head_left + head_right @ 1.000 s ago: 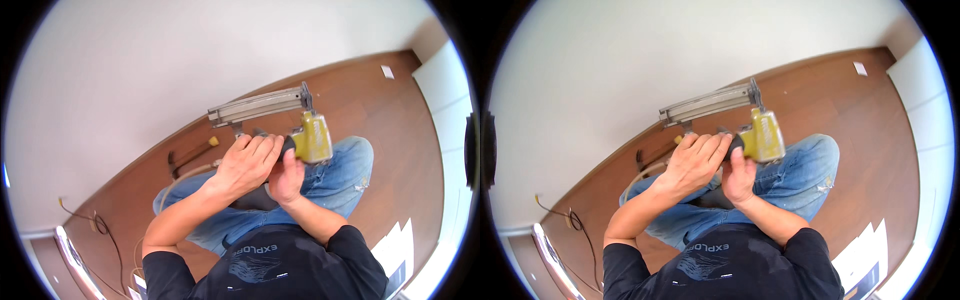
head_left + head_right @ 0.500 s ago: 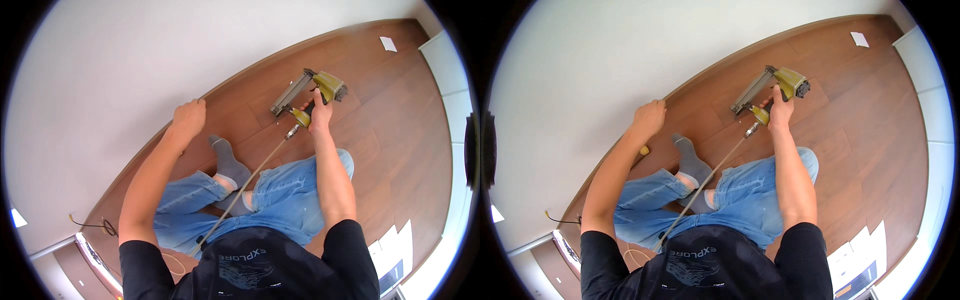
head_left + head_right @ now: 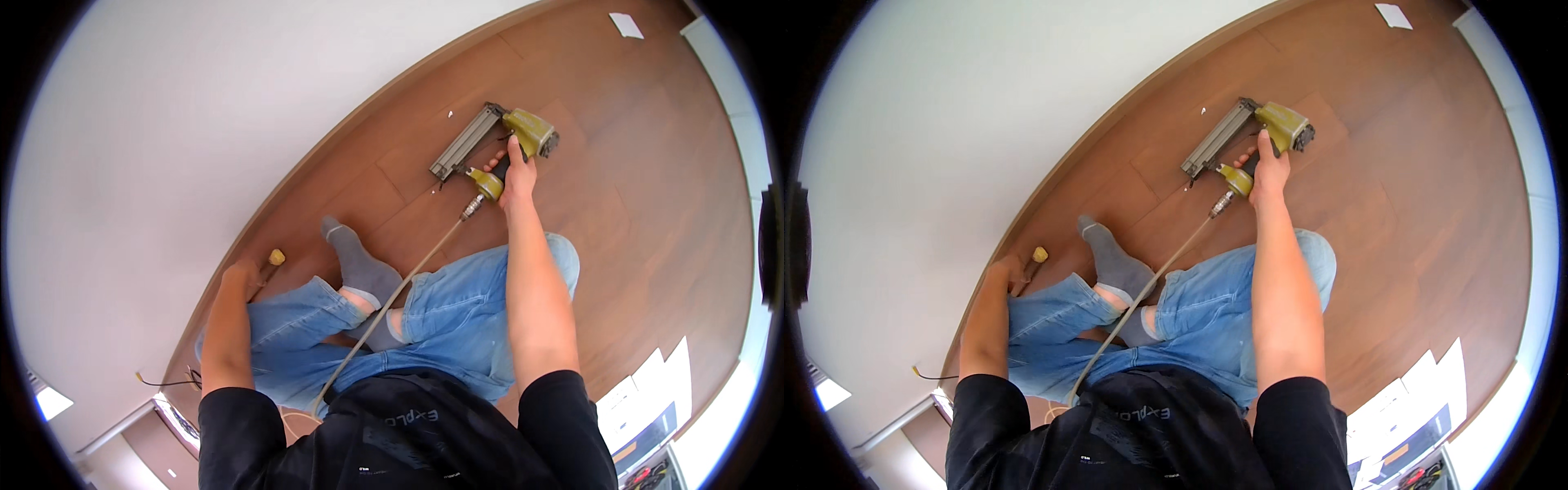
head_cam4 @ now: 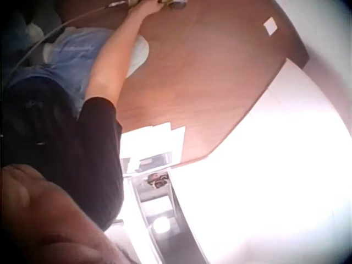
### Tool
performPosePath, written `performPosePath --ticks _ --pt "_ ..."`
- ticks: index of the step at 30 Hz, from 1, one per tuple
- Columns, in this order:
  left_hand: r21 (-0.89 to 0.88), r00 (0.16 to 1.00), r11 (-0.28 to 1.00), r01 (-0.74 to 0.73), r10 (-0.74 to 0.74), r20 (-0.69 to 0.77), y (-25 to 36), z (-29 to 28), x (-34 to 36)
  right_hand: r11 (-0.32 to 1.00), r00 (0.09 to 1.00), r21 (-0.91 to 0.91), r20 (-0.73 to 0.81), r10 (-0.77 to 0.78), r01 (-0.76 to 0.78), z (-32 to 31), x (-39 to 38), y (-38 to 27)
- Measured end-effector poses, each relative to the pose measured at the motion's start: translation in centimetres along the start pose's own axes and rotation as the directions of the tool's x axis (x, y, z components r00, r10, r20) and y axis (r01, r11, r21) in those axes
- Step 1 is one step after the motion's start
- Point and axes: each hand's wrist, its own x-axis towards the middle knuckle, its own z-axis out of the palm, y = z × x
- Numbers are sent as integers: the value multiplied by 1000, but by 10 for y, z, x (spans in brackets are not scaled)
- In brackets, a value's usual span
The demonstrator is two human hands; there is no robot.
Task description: The person installs a wood baseboard along the wall using a hammer and a pneumatic nail gun, positioning the trim and securing it with fasteners.
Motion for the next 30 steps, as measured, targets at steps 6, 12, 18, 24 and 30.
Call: performPosePath --ticks 6,12,18,24,30 --pt "-240 874 941 -239 101 -476 -20 89 26 938 992 -328 -12 -126 115 -4 16 14" --pt "-370 937 920 -131 -8 -350 -45 97 8 178 885 -984 -103 -454 -23 -27 39 -1" --pt "-216 856 925 -313 176 -486 -69 105 18 109 814 -994 -62 -578 2 -24 6 -8" --pt "84 584 916 -391 318 -747 -34 57 -40 -290 325 -605 702 -634 741 61 -141 12" --pt "545 120 776 -317 602 -789 66 -57 -200 -504 56 -79 997 -61 860 129 -288 79"
